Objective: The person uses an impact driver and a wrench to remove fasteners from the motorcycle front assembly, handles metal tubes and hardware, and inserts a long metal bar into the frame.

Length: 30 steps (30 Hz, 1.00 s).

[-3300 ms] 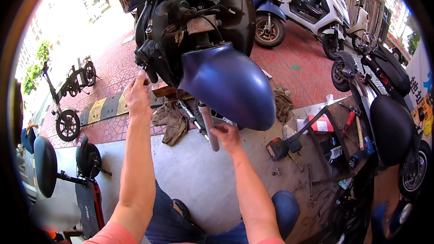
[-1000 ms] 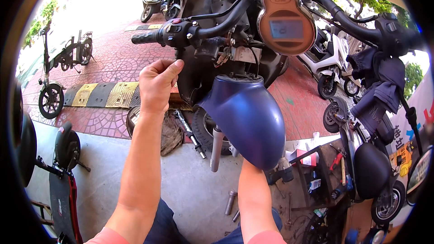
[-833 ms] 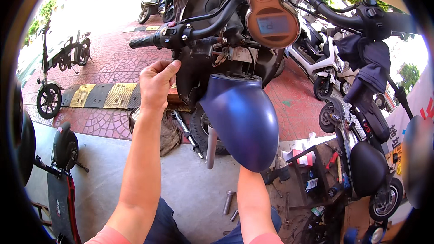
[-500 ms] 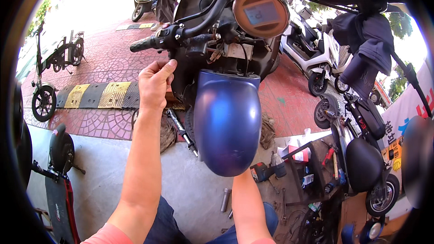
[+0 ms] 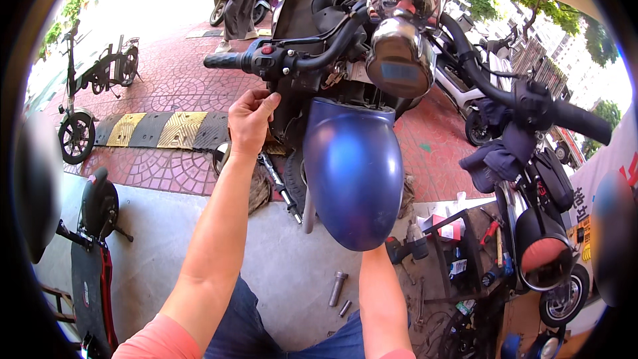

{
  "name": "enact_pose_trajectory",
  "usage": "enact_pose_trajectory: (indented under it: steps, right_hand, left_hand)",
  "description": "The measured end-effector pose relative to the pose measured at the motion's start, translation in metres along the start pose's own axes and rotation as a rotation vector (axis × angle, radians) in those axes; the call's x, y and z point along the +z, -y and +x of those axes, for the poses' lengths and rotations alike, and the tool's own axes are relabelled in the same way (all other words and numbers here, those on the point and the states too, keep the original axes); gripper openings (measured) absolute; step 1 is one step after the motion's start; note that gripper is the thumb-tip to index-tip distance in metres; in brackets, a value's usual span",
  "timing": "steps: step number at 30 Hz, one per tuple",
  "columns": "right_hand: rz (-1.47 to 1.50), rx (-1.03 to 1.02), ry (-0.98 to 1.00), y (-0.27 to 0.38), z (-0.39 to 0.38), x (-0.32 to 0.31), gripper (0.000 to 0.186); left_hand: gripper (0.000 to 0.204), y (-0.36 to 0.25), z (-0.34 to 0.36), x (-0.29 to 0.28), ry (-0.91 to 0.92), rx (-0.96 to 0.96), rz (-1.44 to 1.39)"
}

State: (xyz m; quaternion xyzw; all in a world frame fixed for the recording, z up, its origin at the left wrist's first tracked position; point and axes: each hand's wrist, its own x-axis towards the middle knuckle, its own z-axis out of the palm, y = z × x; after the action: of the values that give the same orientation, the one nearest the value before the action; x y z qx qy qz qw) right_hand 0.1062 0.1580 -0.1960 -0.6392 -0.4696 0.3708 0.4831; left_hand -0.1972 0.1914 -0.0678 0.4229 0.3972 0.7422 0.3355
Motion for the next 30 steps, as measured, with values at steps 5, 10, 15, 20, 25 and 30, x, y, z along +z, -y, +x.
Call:
enact_pose_trajectory:
  steps: [5,10,15,20,25,30]
  right_hand:
    - [0.020,0.015,-0.001,-0.008,-0.005,-0.014,0.045]
    - [0.057,0.018,0.015,-0.013,-0.007,-0.013,0.045]
    - [0.089,0.033,0.030,-0.017,-0.011,-0.017,0.046]
    - [0.111,0.041,0.041,-0.014,-0.008,-0.017,0.046]
    - [0.137,0.037,0.079,-0.010,-0.010,-0.008,0.047]
    - [0.140,0.041,0.082,-0.014,-0.007,-0.015,0.048]
  left_hand:
    - [0.027,0.029,-0.013,0.017,0.029,0.079,0.043]
    - [0.028,0.049,-0.013,0.015,0.066,0.132,0.100]
    - [0.027,0.044,-0.010,0.002,0.056,0.221,0.339]
    - [0.024,0.032,-0.020,0.003,0.118,0.311,0.535]
    - [0.017,0.024,-0.039,0.004,0.004,0.450,0.711]
    - [0.013,0.023,-0.105,0.012,-0.173,0.580,0.798]
